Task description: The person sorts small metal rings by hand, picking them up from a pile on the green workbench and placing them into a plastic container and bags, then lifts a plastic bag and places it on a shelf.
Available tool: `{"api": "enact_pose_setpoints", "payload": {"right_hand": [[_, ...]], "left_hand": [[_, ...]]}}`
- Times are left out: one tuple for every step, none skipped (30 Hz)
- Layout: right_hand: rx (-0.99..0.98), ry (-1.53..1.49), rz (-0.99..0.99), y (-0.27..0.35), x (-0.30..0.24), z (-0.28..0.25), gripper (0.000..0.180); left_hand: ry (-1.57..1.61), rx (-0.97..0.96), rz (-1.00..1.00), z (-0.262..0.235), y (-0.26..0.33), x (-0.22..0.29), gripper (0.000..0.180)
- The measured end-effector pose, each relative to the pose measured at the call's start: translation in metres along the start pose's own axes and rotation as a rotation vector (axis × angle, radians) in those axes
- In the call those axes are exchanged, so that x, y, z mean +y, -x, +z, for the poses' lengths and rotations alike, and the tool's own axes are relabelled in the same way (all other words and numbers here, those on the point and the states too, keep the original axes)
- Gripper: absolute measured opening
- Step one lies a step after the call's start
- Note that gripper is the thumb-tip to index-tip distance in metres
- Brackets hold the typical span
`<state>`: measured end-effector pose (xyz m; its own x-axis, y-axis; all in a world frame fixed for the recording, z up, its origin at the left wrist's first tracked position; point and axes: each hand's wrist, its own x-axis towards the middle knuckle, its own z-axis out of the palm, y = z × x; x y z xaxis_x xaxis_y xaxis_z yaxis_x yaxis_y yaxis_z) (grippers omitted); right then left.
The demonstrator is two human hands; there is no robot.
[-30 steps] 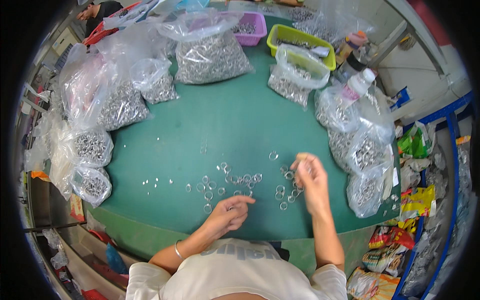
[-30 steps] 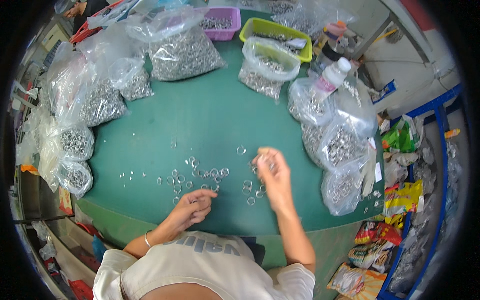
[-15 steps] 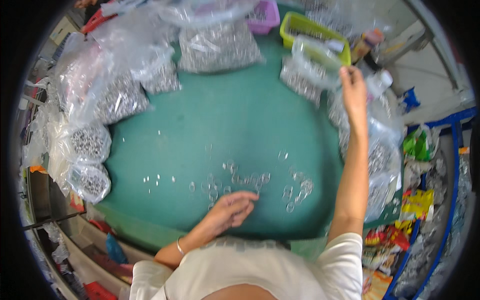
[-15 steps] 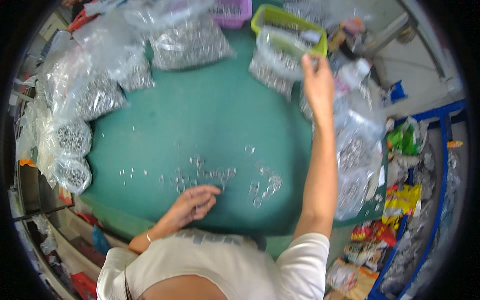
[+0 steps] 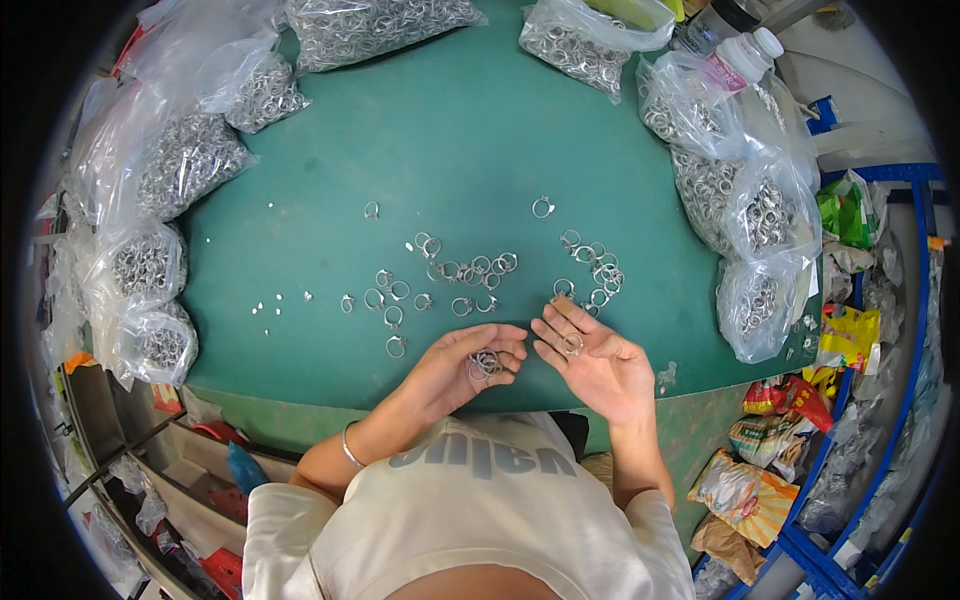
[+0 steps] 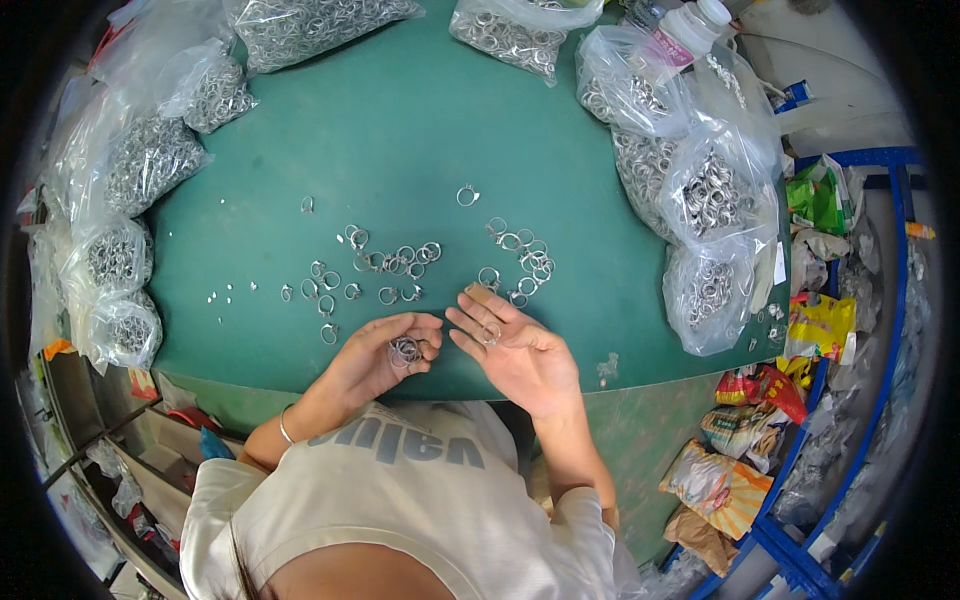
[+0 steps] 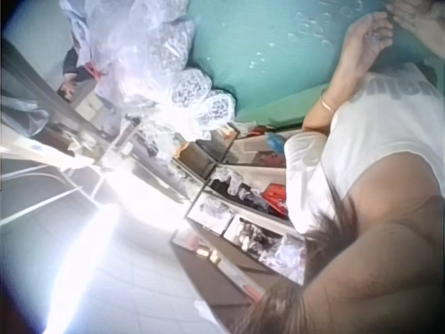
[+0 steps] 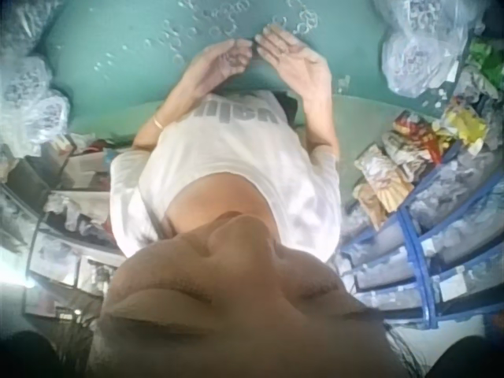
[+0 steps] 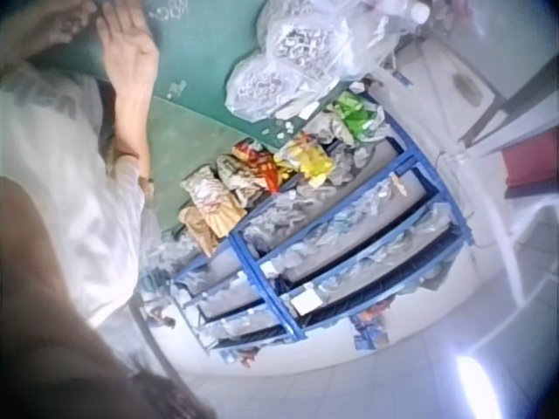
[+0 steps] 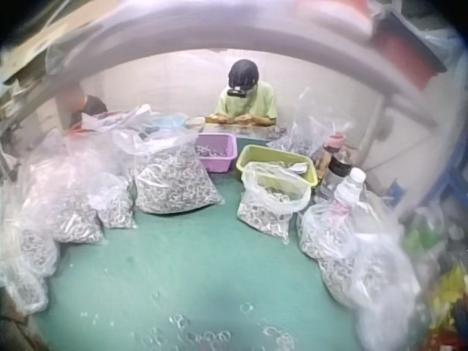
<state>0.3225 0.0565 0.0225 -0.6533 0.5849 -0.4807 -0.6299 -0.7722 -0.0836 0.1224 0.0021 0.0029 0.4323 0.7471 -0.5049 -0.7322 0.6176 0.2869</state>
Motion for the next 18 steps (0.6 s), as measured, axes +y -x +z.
{"api": "enact_pose_setpoints", "payload": {"right_hand": [[-0.035, 0.007, -0.013, 0.002, 0.002, 0.000, 0.055], [-0.070, 0.013, -0.025, 0.004, 0.004, 0.001, 0.055], [-0.105, 0.021, -0.039, 0.006, 0.006, 0.000, 0.056], [-0.133, 0.053, -0.046, 0.007, 0.007, 0.000, 0.055], [-0.161, 0.085, -0.054, 0.008, 0.008, -0.002, 0.055], [-0.189, 0.118, -0.063, 0.009, 0.010, -0.003, 0.054], [-0.189, 0.226, -0.106, 0.010, 0.013, -0.007, 0.051], [-0.188, 0.333, -0.149, 0.010, 0.016, -0.013, 0.048], [-0.189, 0.441, -0.193, 0.010, 0.019, -0.013, 0.045], [-0.132, 0.640, -0.249, 0.013, 0.025, -0.011, 0.043], [-0.072, 0.837, -0.307, 0.016, 0.033, -0.006, 0.040], [0.000, 1.030, -0.365, 0.018, 0.043, -0.002, 0.038], [-0.054, 1.246, -0.466, 0.017, 0.049, -0.003, 0.035], [-0.134, 1.713, -0.639, 0.017, 0.045, 0.002, 0.032], [-0.234, 2.184, -0.805, 0.015, 0.038, 0.009, 0.030], [-0.113, 2.079, -0.849, 0.017, 0.033, 0.007, 0.029], [0.005, 1.970, -0.888, 0.021, 0.025, 0.004, 0.028], [0.109, 1.863, -0.919, 0.024, 0.017, 0.000, 0.028]], "left_hand": [[-0.003, 0.001, 0.000, 0.000, 0.000, -0.002, 0.031], [-0.005, 0.001, 0.000, 0.000, 0.000, -0.004, 0.032], [-0.007, 0.001, -0.001, 0.001, 0.000, -0.006, 0.032], [-0.006, 0.002, -0.011, 0.002, 0.001, -0.007, 0.032], [-0.004, 0.004, -0.022, 0.003, 0.002, -0.008, 0.032], [-0.002, 0.004, -0.033, 0.004, 0.002, -0.010, 0.032], [-0.014, 0.029, -0.047, 0.007, 0.003, -0.010, 0.032], [-0.026, 0.054, -0.061, 0.013, 0.003, -0.011, 0.032], [-0.039, 0.079, -0.072, 0.017, 0.002, -0.011, 0.032], [-0.018, 0.089, -0.094, 0.019, 0.001, -0.013, 0.031], [0.003, 0.098, -0.115, 0.020, 0.000, -0.016, 0.030], [0.025, 0.108, -0.147, 0.020, 0.000, -0.018, 0.029], [0.066, 0.127, -0.150, 0.020, -0.001, -0.020, 0.028], [0.107, 0.147, -0.152, 0.020, -0.001, -0.021, 0.027], [0.153, 0.169, -0.144, 0.019, -0.002, -0.022, 0.026], [0.132, 0.098, -0.135, 0.013, -0.004, -0.023, 0.025], [0.111, 0.028, -0.127, 0.004, -0.005, -0.024, 0.024], [0.095, -0.043, -0.110, -0.002, -0.006, -0.025, 0.023]]}}
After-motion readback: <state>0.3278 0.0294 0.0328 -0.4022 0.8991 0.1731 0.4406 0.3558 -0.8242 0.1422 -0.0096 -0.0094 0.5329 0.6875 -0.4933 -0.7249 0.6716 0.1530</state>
